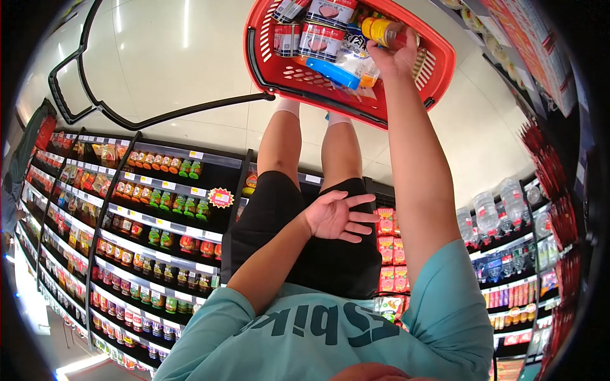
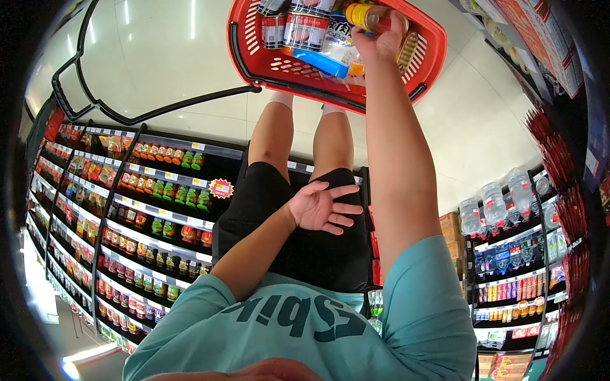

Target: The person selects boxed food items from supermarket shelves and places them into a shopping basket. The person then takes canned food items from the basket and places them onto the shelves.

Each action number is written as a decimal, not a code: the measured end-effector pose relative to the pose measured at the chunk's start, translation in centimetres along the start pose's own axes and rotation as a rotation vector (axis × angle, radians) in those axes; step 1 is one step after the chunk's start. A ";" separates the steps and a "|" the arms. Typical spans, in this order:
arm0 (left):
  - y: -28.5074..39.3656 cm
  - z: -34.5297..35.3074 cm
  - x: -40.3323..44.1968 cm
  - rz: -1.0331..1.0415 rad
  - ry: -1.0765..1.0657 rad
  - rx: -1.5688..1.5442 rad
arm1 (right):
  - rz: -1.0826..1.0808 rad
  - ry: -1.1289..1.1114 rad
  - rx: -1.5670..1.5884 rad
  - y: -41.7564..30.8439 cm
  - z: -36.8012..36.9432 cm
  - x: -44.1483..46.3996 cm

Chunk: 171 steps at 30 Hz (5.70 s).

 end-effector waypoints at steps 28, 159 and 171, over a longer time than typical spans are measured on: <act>0.0 -0.5 -0.4 -0.025 -0.036 -0.019 | -0.033 -0.030 -0.062 -1.3 3.3 -4.4; -38.2 77.1 6.5 1.487 0.344 3.094 | -0.762 -1.029 -0.164 -45.4 4.9 -72.2; -38.1 77.6 4.4 1.262 0.357 3.009 | -1.195 -1.097 -0.309 -56.2 16.7 -74.6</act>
Point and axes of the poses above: each hand's wrist, its own x-axis towards the middle knuckle, its own z-axis out of the palm, y = z × x, the point moved 2 cm from there along x, towards the middle knuckle, and after that the axes turned 12 degrees about -z, right-handed, at the moved point
